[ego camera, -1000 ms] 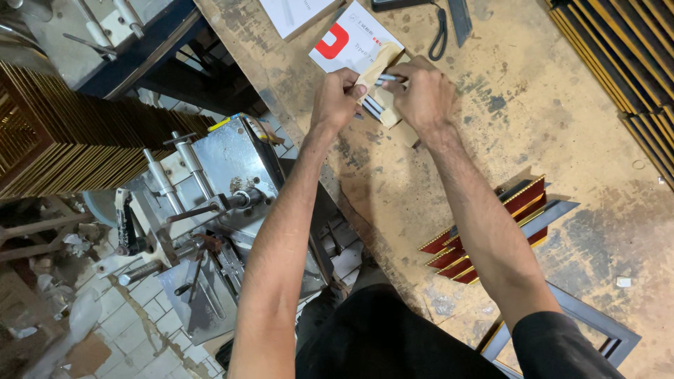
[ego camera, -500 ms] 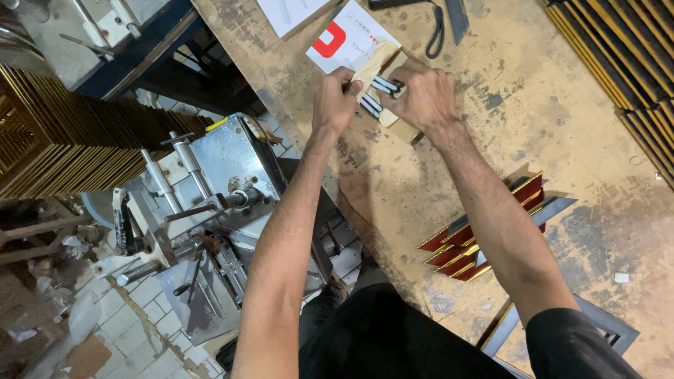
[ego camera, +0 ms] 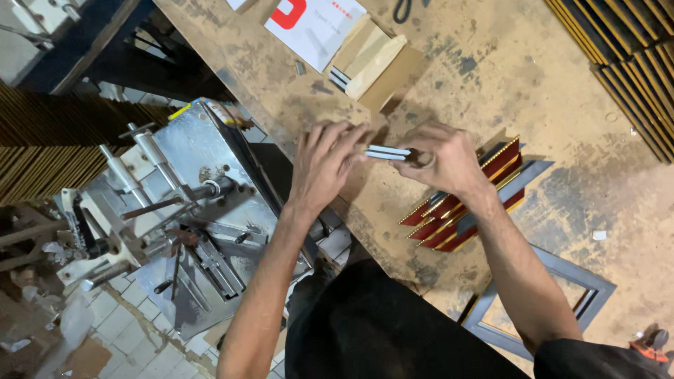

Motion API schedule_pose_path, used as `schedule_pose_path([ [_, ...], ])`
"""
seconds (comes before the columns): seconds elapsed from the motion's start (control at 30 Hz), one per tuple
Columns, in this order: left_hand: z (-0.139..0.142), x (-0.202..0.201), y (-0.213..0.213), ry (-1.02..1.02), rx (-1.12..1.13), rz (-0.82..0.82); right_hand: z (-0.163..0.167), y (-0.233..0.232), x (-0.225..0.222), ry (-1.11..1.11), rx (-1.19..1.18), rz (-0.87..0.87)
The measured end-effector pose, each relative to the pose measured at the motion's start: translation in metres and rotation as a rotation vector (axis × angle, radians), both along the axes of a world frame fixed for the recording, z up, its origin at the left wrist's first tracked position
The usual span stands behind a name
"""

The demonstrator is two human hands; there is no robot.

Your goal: The person joins the mitered corners of picture frames using a manual V-nailer machine. They place a frame corner into the machine, press the lever to drive a V-nail, then set the joined frame on the workbench and pick up the next frame or frame pieces, repeating the process.

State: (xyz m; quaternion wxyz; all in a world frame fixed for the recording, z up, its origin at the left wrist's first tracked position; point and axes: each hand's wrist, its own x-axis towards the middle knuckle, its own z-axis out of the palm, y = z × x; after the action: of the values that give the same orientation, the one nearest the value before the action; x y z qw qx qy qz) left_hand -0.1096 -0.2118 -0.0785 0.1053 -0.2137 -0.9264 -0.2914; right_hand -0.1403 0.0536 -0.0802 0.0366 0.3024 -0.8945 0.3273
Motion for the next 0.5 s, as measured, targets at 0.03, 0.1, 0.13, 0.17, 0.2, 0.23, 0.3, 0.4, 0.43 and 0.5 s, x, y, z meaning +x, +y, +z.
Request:
schedule_pose_path([
  [0.03, -0.002, 0.013, 0.001, -0.011, -0.028, -0.027, 0.000, -0.005, 0.006, -0.006, -0.001, 0.006],
  [0.1, -0.009, 0.027, 0.008, 0.018, -0.089, -0.007, 0.002, -0.017, 0.016, -0.001, 0.046, 0.011],
  [0.13, -0.013, 0.030, 0.010, 0.042, -0.120, 0.006, 0.004, -0.021, 0.019, 0.024, 0.094, 0.008],
  [0.17, -0.017, 0.030, 0.012, 0.022, -0.102, 0.020, 0.005, -0.026, 0.021, 0.050, 0.140, 0.007],
  [0.2, -0.021, 0.029, 0.014, 0.003, -0.084, 0.032, 0.006, -0.029, 0.022, 0.086, 0.154, 0.005],
  [0.23, -0.025, 0.027, 0.015, -0.015, -0.064, 0.043, 0.007, -0.031, 0.023, 0.122, 0.169, 0.002],
  [0.3, -0.031, 0.023, 0.015, -0.004, -0.046, 0.033, 0.007, -0.032, 0.024, 0.140, 0.188, 0.000],
  [0.4, -0.039, 0.021, 0.016, 0.038, -0.078, 0.032, 0.002, -0.032, 0.024, 0.122, 0.205, 0.002],
  [0.43, -0.041, 0.022, 0.016, 0.049, -0.099, 0.036, -0.001, -0.032, 0.024, 0.119, 0.214, 0.010],
  [0.5, -0.044, 0.024, 0.018, 0.052, -0.093, 0.072, -0.005, -0.032, 0.024, 0.117, 0.230, 0.018],
])
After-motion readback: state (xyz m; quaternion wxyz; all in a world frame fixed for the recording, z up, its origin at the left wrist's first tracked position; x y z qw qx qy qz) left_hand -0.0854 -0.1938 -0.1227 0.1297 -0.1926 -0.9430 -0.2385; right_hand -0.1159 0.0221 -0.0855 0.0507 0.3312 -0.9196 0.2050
